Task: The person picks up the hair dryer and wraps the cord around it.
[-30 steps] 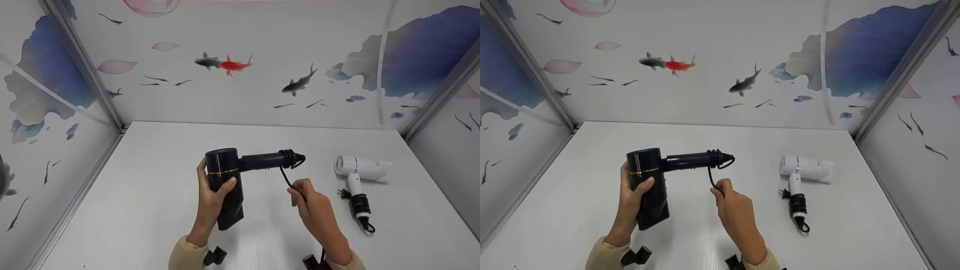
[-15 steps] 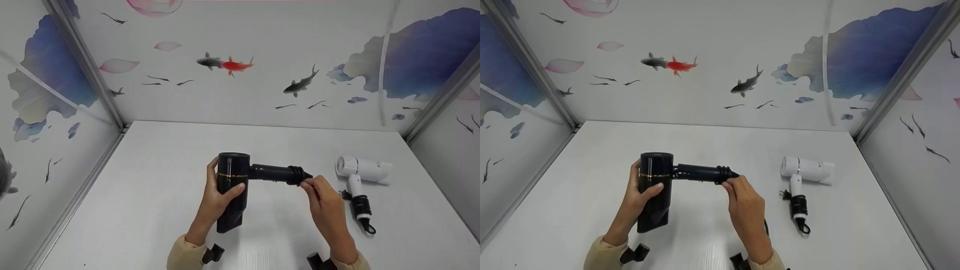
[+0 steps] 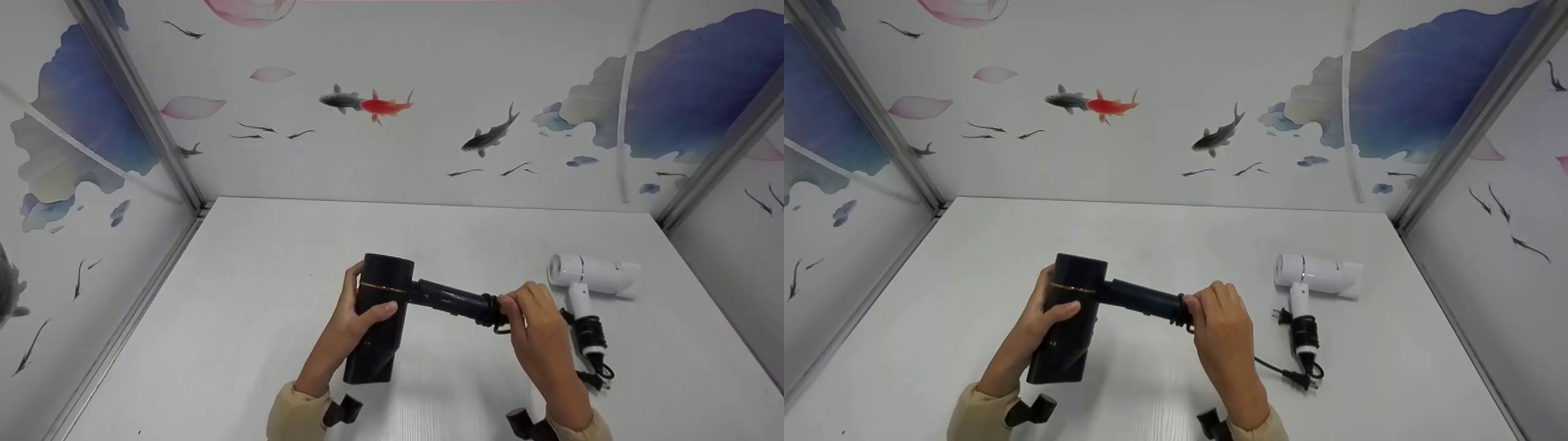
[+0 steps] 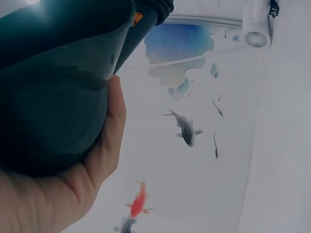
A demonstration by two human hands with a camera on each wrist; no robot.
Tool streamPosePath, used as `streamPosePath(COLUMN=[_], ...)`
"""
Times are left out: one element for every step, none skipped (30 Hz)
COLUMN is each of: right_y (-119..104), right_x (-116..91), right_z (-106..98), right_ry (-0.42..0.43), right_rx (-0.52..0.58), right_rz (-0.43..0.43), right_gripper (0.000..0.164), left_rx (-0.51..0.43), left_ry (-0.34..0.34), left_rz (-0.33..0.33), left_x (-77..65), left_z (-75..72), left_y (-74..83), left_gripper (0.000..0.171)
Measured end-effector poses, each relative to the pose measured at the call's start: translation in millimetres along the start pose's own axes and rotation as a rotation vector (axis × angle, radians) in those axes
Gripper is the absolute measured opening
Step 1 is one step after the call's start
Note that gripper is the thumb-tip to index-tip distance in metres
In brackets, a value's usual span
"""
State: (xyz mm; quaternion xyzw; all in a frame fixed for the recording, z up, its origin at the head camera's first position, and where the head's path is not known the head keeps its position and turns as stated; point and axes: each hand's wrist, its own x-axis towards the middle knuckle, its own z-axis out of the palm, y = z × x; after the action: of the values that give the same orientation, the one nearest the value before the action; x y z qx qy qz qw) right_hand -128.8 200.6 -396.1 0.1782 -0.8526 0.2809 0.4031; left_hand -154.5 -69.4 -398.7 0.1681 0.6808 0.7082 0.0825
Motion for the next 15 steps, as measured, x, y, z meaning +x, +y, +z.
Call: streamPosePath(right_y=[0.2,0.6,1.0,1.5,2.0,2.5,3.2,3.7,4.1,4.6,5.1,5.6,6.1,6.8,7.5], right_x=[0.3,0.7,1.1,1.4,1.7,2.1,2.3,2.5,2.6,2.7,2.7,2.8,3.1,3.2,3.4], right_z=[-0.8,-1.6,-2.4,-2.9,-3.2,-3.4,-3.3,-3.2,-2.8,-2.6,-2.3,-2.0,-1.8,-1.8,-2.1], right_ry=[-0.007,-0.014,-0.019,-0.023,-0.027,-0.030,-0.031,-0.033,-0.035,-0.038,-0.041,-0.045,-0.051,-0.058,-0.066], right_rx=[0.007,0.014,0.016,0.015,0.015,0.016,0.017,0.021,0.027,0.041,0.061,0.084,0.110,0.137,0.161], right_rz=[-0.010,-0.023,-0.045,-0.068,-0.090,-0.111,-0.137,-0.160,-0.180,-0.194,-0.207,-0.222,-0.236,-0.245,-0.249], right_gripper=[0.020,0.022,0.025,0.028,0.031,0.033,0.035,0.036,0.037,0.036,0.035,0.034,0.032,0.030,0.029], left_rx=[0.000,0.001,0.003,0.006,0.007,0.010,0.008,0.002,-0.006,-0.014,-0.025,-0.036,-0.048,-0.058,-0.065], left_ry=[-0.010,-0.022,-0.033,-0.046,-0.058,-0.068,-0.079,-0.091,-0.102,-0.113,-0.124,-0.135,-0.144,-0.154,-0.163], left_rz=[-0.004,-0.008,-0.011,-0.015,-0.020,-0.025,-0.033,-0.041,-0.052,-0.063,-0.072,-0.080,-0.088,-0.092,-0.093], left_x=[-0.4,-0.9,-1.2,-1.4,-1.6,-1.6,-1.8,-2.0,-2.3,-2.6,-2.9,-3.4,-4.0,-4.2,-4.4], left_z=[-0.8,-1.6,-2.3,-2.8,-3.3,-3.8,-4.3,-4.9,-5.7,-6.6,-7.6,-8.7,-9.8,-10.9,-12.1], left_y=[0.5,0.9,1.5,1.9,2.5,2.9,3.4,3.9,4.4,4.9,5.4,5.8,6.5,7.0,7.5], left_gripper=[0.076,0.076,0.076,0.076,0.075,0.074,0.073,0.072,0.071,0.070,0.068,0.067,0.067,0.066,0.065])
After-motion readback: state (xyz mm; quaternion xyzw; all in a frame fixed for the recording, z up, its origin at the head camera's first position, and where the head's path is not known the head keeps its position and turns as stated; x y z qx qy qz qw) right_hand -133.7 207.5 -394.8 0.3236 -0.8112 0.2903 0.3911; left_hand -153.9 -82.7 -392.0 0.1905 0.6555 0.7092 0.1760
